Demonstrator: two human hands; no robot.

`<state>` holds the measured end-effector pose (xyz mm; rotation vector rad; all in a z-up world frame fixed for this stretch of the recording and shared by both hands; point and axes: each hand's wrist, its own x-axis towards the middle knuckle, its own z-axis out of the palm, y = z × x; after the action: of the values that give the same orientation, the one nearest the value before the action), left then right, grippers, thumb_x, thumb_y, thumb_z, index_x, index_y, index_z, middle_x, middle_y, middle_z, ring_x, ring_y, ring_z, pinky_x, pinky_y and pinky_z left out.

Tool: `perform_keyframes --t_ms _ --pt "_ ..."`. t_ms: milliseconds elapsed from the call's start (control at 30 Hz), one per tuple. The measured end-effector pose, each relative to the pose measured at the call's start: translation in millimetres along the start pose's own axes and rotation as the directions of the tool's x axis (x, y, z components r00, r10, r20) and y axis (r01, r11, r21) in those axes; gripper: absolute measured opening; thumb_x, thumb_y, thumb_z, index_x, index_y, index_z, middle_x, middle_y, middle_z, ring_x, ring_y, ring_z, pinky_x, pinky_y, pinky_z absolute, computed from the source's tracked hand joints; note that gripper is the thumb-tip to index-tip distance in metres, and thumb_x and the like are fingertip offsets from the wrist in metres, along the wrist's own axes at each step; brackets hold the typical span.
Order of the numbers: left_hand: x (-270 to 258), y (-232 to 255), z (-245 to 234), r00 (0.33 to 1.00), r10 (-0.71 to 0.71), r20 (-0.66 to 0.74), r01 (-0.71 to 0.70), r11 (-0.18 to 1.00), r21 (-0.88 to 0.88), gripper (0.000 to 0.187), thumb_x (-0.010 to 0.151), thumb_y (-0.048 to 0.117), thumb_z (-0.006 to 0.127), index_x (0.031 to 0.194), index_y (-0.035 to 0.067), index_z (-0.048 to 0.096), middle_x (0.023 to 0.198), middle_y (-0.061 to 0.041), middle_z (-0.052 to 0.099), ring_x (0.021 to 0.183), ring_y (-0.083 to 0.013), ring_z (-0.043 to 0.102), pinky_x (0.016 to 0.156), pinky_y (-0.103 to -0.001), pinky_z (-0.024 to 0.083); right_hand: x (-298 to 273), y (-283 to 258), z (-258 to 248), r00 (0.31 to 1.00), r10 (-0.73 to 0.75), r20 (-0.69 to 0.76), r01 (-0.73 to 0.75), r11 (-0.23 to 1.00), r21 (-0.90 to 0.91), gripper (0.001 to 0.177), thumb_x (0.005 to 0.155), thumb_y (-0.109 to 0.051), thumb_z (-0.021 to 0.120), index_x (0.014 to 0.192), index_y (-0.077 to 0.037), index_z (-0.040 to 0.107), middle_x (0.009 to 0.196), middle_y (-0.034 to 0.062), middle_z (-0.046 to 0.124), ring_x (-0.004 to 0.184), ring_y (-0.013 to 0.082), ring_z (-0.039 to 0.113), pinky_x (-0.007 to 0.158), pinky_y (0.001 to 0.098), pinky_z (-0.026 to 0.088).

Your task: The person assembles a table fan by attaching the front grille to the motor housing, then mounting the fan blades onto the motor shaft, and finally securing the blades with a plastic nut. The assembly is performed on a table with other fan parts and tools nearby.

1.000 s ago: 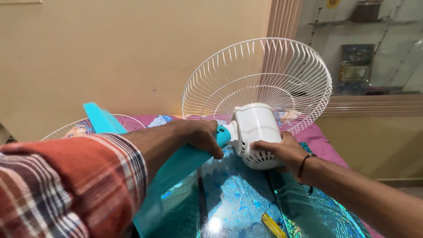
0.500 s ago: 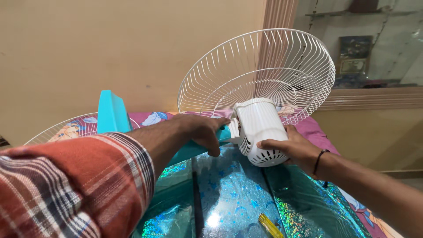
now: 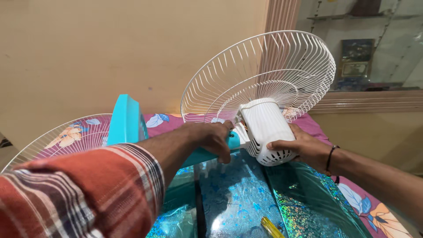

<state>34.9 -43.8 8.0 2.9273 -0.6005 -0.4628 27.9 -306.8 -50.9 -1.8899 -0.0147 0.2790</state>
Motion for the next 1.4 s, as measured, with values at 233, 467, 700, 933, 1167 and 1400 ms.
perform_keyframes --t_ms 233,467,700,933,1167,1400 --pt "17 10 23 0.973 -0.024 -0.23 0.016 0.999 -0.037 0.105 0.071 0.07 0.07 0.14 -0.005 0.046 0.129 -0.027 0.064 0.118 -0.039 0.065 0.1 -0.046 0.052 3 -9 -1 0.995 0.096 0.005 -0.095 0.985 -0.142 0.095 0.061 -0.047 0.082 0.146 -0.02 0.05 0.129 0.0113 0.072 0.118 0.0265 0.067 0.096 0.0499 0.051" --pt "3 12 23 0.964 0.036 -0.265 -0.022 0.998 0.055 0.087 0.081 0.071 0.056 0.131 -0.001 0.057 0.12 -0.028 0.069 0.112 -0.0401 0.068 0.095 -0.05 0.055 -3 -22 19 0.988 0.086 -0.129 -0.113 0.969 -0.221 0.084 0.071 -0.053 0.081 0.147 -0.033 0.051 0.123 0.0038 0.075 0.109 0.0232 0.07 0.079 0.0528 0.053" --pt "-7 20 20 0.971 -0.037 -0.236 0.043 0.999 0.02 0.079 0.086 0.068 0.05 0.121 -0.002 0.065 0.12 -0.025 0.069 0.11 -0.0386 0.07 0.093 -0.052 0.057 -2 -23 26 0.992 0.034 -0.121 -0.051 0.988 -0.145 0.076 0.067 -0.045 0.083 0.135 -0.023 0.058 0.11 0.0073 0.077 0.091 0.021 0.075 0.07 0.0413 0.058" --pt "-4 12 22 0.93 -0.005 -0.368 0.04 0.995 0.088 0.082 0.089 0.063 0.057 0.132 -0.008 0.05 0.13 -0.027 0.059 0.121 -0.0367 0.061 0.1 -0.049 0.05 3 -16 23 0.948 -0.253 -0.192 0.205 0.949 -0.239 0.086 0.058 -0.033 0.091 0.132 -0.004 0.056 0.112 0.0112 0.075 0.097 0.0211 0.076 0.083 0.0363 0.061" --pt "-28 16 16 0.852 0.042 -0.521 0.01 0.995 0.096 0.071 0.088 0.057 0.064 0.125 -0.003 0.054 0.126 -0.025 0.06 0.114 -0.0392 0.064 0.094 -0.052 0.051 -13 -15 31 0.783 -0.508 -0.358 0.386 0.849 -0.359 0.112 0.054 -0.038 0.094 0.143 0.001 0.04 0.128 0.0152 0.061 0.115 0.0245 0.065 0.094 0.0367 0.056" --pt "-51 20 13 0.831 0.092 -0.549 0.034 0.976 0.214 0.059 0.087 0.052 0.069 0.121 0.004 0.06 0.108 -0.02 0.071 0.102 -0.0371 0.07 0.084 -0.051 0.056 -44 4 42 0.744 -0.52 -0.419 0.361 0.841 -0.403 0.125 0.053 -0.046 0.093 0.15 -0.002 0.03 0.134 0.0179 0.058 0.121 0.0292 0.062 0.099 0.0394 0.052"
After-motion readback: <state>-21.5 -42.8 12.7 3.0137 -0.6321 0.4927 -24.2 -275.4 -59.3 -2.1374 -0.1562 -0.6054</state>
